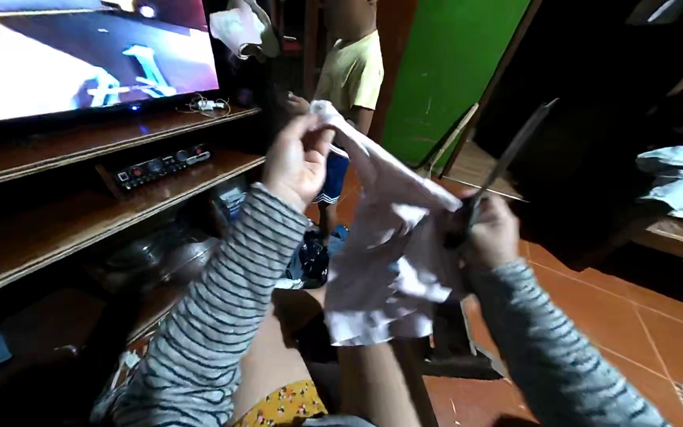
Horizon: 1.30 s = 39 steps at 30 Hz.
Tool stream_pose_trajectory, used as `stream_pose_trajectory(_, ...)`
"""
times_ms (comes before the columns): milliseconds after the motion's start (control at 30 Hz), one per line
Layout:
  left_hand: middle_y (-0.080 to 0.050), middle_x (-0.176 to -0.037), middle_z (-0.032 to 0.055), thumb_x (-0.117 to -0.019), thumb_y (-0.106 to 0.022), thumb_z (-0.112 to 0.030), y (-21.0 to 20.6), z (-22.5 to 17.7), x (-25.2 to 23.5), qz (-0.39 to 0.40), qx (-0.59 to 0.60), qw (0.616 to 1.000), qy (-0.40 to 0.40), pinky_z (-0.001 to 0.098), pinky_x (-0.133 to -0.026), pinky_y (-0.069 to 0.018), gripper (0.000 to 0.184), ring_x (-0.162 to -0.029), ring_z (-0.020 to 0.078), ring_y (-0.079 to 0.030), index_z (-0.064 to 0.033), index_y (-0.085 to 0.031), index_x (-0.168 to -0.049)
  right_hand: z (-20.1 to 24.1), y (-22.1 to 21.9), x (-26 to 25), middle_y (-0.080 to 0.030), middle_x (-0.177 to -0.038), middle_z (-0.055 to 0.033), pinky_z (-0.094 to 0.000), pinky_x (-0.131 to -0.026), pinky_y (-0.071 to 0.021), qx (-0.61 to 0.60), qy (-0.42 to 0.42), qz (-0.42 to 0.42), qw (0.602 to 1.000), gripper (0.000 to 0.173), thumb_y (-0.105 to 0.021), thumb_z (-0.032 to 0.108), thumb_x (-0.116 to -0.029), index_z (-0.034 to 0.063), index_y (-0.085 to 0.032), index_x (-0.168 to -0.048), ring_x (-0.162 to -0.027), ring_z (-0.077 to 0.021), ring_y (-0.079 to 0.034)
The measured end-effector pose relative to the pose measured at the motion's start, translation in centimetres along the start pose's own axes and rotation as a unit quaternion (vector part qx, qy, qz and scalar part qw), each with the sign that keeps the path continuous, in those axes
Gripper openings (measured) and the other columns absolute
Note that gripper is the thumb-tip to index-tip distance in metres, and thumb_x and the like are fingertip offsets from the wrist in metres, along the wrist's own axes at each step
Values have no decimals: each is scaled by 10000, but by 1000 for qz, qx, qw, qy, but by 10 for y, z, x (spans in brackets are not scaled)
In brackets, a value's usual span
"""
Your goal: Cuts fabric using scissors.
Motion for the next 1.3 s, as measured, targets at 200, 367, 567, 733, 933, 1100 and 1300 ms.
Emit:
stream_pose_trajectory(200,-677,-1089,33,-1067,-524,-178,69,1,36,-2,-111,994,-7,265,-907,-577,228,-976,114,-692,-87,-550,-1274,35,29,-52,-621,-985,-12,-230,-710,-554,69,69,-34,995,610,-728,141,-784,-1,-460,-1313,-769,-1,-613)
stream_pose_trajectory(367,-640,-796,22,-1040,-507,-21,188,64,105,-153,-125,962,190,193,-683,-573,103,-662,71,-637,-66,-593,-1074,-11,29,51,-694,-904,-115,-401,-670,-595,161,-63,243,954,415,-685,75,-850,-41,-596,-1238,-725,-173,-676)
stream_pose_trajectory(567,-665,-887,18,-1005,-501,74,254,109,180,-100,-175,934,294,188,-691,-557,200,-708,60,-633,-29,-606,-1140,-59,70,172,-711,-959,-23,-268,-741,-601,93,-219,269,933,616,-759,328,-861,-56,-513,-1275,-805,-65,-697)
stream_pose_trajectory(733,-711,-987,-1,-956,-613,52,250,105,166,-69,-246,952,169,254,-717,-605,211,-783,79,-683,-44,-675,-1133,-15,75,203,-698,-903,77,-228,-656,-562,-181,-311,471,805,642,-604,713,-889,198,-645,-1271,-748,-33,-649)
stream_pose_trajectory(933,-726,-1048,15,-895,-665,59,250,100,165,-68,-271,959,44,270,-773,-600,305,-835,87,-687,-18,-688,-1188,2,25,211,-665,-830,26,-249,-660,-570,-276,-391,637,604,666,-617,702,-893,103,-612,-1186,-726,-83,-658)
stream_pose_trajectory(1100,-687,-1139,2,-914,-661,52,239,94,169,-72,-269,956,92,256,-780,-588,379,-855,80,-667,-65,-656,-1274,11,-17,212,-681,-832,34,-239,-664,-583,-301,-400,645,577,665,-580,699,-919,97,-606,-1198,-729,-78,-677)
stream_pose_trajectory(1300,-688,-991,42,-941,-583,84,242,95,169,-45,-187,952,239,188,-652,-530,355,-703,62,-606,-46,-658,-1263,6,-24,218,-691,-851,7,-300,-714,-621,-387,-426,615,539,630,-564,676,-940,118,-587,-1230,-762,-129,-711)
Point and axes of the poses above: each hand's wrist, its own x-axis away from the middle knuckle, its own y-axis out of the back of the hand, z = x × y, the point moved 2 cm from there along -x, towards the middle knuckle
